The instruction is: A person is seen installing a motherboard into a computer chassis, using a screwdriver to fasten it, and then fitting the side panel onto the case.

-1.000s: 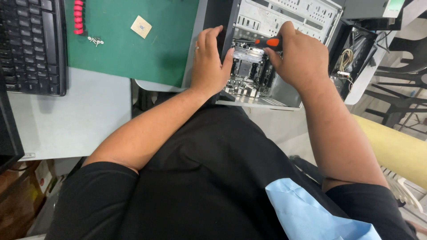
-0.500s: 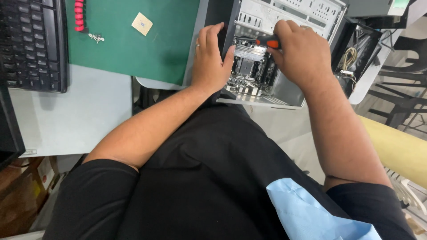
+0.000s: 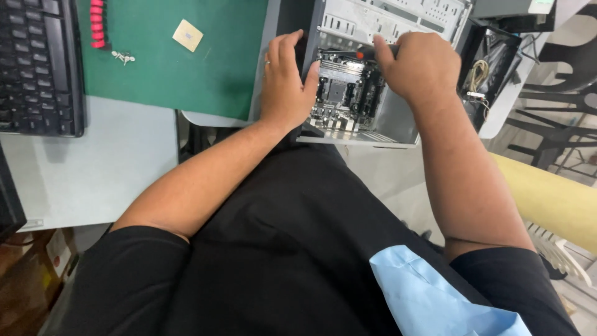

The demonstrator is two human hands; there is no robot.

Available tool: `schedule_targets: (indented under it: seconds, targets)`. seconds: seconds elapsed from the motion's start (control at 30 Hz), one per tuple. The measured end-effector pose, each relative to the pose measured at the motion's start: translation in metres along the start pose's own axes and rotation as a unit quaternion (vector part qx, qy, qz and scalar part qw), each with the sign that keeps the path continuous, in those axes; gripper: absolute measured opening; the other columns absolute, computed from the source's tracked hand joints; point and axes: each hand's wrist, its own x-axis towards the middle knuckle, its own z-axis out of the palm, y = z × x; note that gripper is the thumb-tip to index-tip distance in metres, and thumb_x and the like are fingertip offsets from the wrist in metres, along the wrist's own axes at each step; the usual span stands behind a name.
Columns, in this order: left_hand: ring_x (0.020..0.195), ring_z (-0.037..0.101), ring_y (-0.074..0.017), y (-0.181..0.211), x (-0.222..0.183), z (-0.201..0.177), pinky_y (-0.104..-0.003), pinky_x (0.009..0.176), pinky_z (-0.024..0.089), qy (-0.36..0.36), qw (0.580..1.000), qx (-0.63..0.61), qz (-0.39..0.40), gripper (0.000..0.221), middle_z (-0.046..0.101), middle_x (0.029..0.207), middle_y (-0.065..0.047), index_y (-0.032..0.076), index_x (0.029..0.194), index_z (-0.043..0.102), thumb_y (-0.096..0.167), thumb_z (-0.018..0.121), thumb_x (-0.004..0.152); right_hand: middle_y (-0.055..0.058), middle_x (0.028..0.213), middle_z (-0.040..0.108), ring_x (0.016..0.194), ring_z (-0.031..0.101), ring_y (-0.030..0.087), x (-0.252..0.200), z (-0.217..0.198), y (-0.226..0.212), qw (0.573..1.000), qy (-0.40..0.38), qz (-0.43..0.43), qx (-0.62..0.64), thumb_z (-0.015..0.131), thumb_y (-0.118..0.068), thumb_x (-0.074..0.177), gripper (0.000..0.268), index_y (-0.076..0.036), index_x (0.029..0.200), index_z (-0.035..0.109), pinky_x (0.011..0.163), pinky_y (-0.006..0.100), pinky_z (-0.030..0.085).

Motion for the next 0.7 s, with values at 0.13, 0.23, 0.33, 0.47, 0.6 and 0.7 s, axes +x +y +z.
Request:
schedule_targets:
  seconds: [0.13, 0.23, 0.33, 0.47, 0.6, 0.7]
  targets:
    - [0.109, 0.050, -0.0287, 0.001, -0.001, -0.001, -0.040, 0.091, 0.045, 0.002, 1.000, -0.002, 0.000, 0.041, 0.042, 0.121, -0.013, 0.004, 0.124, 0.037, 0.021, 0.054, 0.091, 0.012, 0.074, 0.058, 0.066, 0.055, 0.037, -0.023, -0.019, -0.005, 0.988, -0.028, -0.050, 0.144, 0.054, -0.035, 0.087, 0.038, -0.006, 0.103, 0.037, 0.053, 0.047, 0.039]
    - [0.110, 0.049, -0.0288, 0.002, 0.000, -0.001, -0.040, 0.092, 0.045, -0.003, 1.000, -0.002, -0.003, 0.041, 0.041, 0.121, -0.013, 0.004, 0.125, 0.036, 0.021, 0.053, 0.091, 0.014, 0.071, 0.058, 0.056, 0.055, 0.038, -0.021, -0.011, -0.002, 0.987, -0.003, -0.138, 0.082, 0.053, -0.031, 0.096, 0.033, -0.003, 0.103, 0.036, 0.044, 0.047, 0.040]
    - [0.108, 0.049, -0.0289, 0.002, 0.000, -0.002, -0.040, 0.090, 0.045, -0.007, 1.000, 0.000, -0.006, 0.041, 0.041, 0.121, -0.012, 0.005, 0.124, 0.036, 0.021, 0.053, 0.091, 0.011, 0.060, 0.055, 0.049, 0.054, 0.036, -0.006, 0.011, 0.001, 0.992, 0.087, -0.086, -0.011, 0.052, -0.052, 0.101, 0.049, -0.006, 0.089, 0.041, 0.038, 0.043, 0.039]
    - [0.111, 0.047, -0.0298, 0.000, -0.001, 0.000, -0.040, 0.092, 0.044, -0.001, 1.000, 0.006, 0.006, 0.041, 0.041, 0.121, -0.013, 0.004, 0.124, 0.036, 0.021, 0.053, 0.091, 0.007, 0.062, 0.058, 0.052, 0.057, 0.034, -0.015, 0.000, -0.011, 0.992, 0.108, -0.068, 0.008, 0.045, -0.056, 0.099, 0.051, -0.007, 0.084, 0.050, 0.039, 0.043, 0.040]
    - [0.111, 0.047, -0.0299, 0.002, 0.000, -0.001, -0.040, 0.094, 0.042, 0.001, 1.000, 0.002, 0.006, 0.041, 0.042, 0.120, -0.013, 0.003, 0.124, 0.037, 0.020, 0.053, 0.091, 0.009, 0.074, 0.060, 0.058, 0.059, 0.037, -0.033, -0.014, -0.016, 0.988, 0.069, -0.136, 0.034, 0.057, -0.037, 0.095, 0.037, -0.005, 0.096, 0.038, 0.042, 0.046, 0.043]
    - [0.111, 0.048, -0.0313, -0.003, -0.001, 0.001, -0.042, 0.093, 0.042, 0.012, 1.000, 0.003, 0.018, 0.041, 0.041, 0.121, -0.013, 0.005, 0.125, 0.036, 0.021, 0.053, 0.091, 0.004, 0.054, 0.056, 0.050, 0.057, 0.032, -0.013, 0.014, -0.008, 0.988, 0.133, -0.071, -0.025, 0.036, -0.058, 0.100, 0.055, -0.013, 0.077, 0.057, 0.037, 0.040, 0.036]
